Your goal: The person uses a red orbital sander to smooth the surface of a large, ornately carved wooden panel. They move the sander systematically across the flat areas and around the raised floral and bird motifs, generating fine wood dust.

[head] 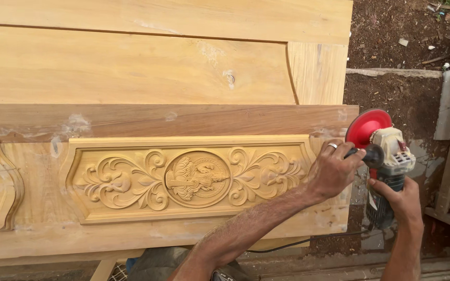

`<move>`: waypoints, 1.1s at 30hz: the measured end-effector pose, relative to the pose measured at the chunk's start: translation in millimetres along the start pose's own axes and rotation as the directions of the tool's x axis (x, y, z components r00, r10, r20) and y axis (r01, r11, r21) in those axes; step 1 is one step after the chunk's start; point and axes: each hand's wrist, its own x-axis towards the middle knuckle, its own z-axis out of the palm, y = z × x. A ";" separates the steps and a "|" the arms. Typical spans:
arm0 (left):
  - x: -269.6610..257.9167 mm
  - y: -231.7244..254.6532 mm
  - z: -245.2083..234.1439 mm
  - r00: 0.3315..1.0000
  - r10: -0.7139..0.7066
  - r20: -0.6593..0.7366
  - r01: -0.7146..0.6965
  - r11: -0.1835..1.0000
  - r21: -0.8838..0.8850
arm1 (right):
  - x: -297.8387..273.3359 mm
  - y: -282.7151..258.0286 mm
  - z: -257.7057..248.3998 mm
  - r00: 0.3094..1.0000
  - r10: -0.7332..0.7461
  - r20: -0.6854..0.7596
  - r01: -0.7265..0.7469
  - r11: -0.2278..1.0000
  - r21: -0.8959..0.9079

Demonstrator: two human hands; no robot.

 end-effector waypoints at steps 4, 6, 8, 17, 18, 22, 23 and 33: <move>-34.9 43.5 -38.3 0.981 0.145 0.129 -0.144 0.989 -0.018 | -87.5 13.4 27.3 0.983 0.025 -0.180 -0.003 0.992 0.123; -46.6 60.5 -56.2 0.960 0.219 0.175 -0.223 0.975 0.008 | -127.1 29.3 46.7 0.968 0.066 -0.242 -0.007 0.971 0.238; -58.4 77.8 -73.8 0.927 0.281 0.248 -0.299 0.954 0.038 | -160.6 48.2 73.8 0.944 0.092 -0.316 0.018 0.943 0.331; -122.2 135.1 -176.3 0.783 0.605 0.145 -0.595 0.796 -0.108 | -288.7 38.2 178.8 0.772 0.009 -0.635 0.244 0.919 0.309; -138.3 132.1 -193.4 0.794 0.586 0.158 -0.571 0.810 -0.132 | -293.6 34.0 186.4 0.749 0.025 -0.662 0.162 0.962 0.219; -209.5 78.4 -250.2 0.857 0.402 0.322 -0.373 0.916 -0.150 | -338.6 3.1 210.0 0.745 0.275 -0.607 0.386 0.563 0.730; -223.8 57.2 -263.1 0.877 0.280 0.390 -0.247 0.960 -0.135 | -346.8 -6.9 214.6 0.743 0.271 -0.612 0.417 0.527 0.740; -297.8 44.5 -245.6 0.665 0.160 0.729 0.056 0.963 -0.262 | -399.0 -39.9 203.8 0.818 0.292 -0.496 0.415 0.298 0.860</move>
